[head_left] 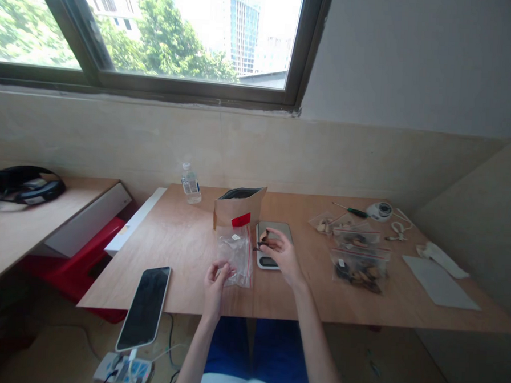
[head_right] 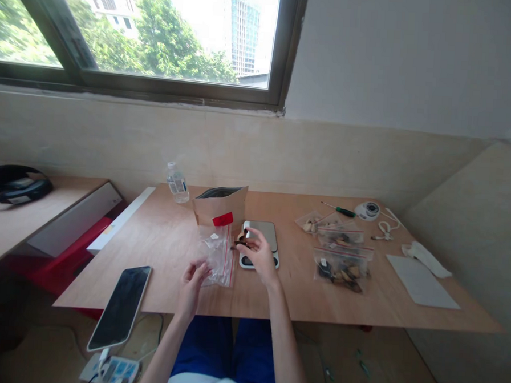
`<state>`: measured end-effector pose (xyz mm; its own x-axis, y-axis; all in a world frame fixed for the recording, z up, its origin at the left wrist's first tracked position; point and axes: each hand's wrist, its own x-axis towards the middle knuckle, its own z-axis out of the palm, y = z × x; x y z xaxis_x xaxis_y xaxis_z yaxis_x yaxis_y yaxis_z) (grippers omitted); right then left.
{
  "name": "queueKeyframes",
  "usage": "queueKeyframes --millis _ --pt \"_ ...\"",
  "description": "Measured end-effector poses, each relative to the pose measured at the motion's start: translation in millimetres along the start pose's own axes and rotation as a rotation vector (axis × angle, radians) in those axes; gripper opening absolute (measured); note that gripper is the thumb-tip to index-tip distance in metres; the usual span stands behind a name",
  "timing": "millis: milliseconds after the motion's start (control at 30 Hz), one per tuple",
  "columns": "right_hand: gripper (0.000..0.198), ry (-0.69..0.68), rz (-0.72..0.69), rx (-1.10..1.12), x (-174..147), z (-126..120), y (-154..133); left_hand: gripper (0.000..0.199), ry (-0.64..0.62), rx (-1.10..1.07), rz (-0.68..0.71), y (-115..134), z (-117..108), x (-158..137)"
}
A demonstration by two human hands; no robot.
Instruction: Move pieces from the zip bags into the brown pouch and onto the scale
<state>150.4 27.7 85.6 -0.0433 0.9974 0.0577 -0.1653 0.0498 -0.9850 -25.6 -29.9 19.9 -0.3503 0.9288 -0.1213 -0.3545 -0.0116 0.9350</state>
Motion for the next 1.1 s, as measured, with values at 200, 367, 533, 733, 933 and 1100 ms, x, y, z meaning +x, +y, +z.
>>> queueKeyframes --millis 200,367,533,733,933,1100 --pt "0.057 0.045 -0.407 -0.053 55.9 34.8 -63.5 0.026 0.021 0.017 -0.011 -3.8 -9.9 -1.6" --pt "0.047 -0.035 -0.633 -0.42 89.7 67.6 -67.2 0.026 -0.027 0.046 -0.036 4.2 -5.5 -7.5" --pt "0.046 -0.055 -0.673 -0.701 93.6 66.5 -54.7 0.025 -0.045 0.061 -0.046 6.2 -6.8 -8.6" --pt "0.029 0.011 -0.741 -1.06 88.5 64.5 -57.9 0.025 -0.062 0.07 -0.053 5.4 -7.9 -8.0" --pt "0.031 0.384 -0.564 -0.712 39.5 54.0 -18.7 0.023 -0.078 0.064 0.006 6.4 -4.5 -8.9" --pt "0.042 0.08 0.044 -0.322 6.5 42.6 25.4 0.024 -0.111 0.055 0.055 3.9 -0.9 -9.0"
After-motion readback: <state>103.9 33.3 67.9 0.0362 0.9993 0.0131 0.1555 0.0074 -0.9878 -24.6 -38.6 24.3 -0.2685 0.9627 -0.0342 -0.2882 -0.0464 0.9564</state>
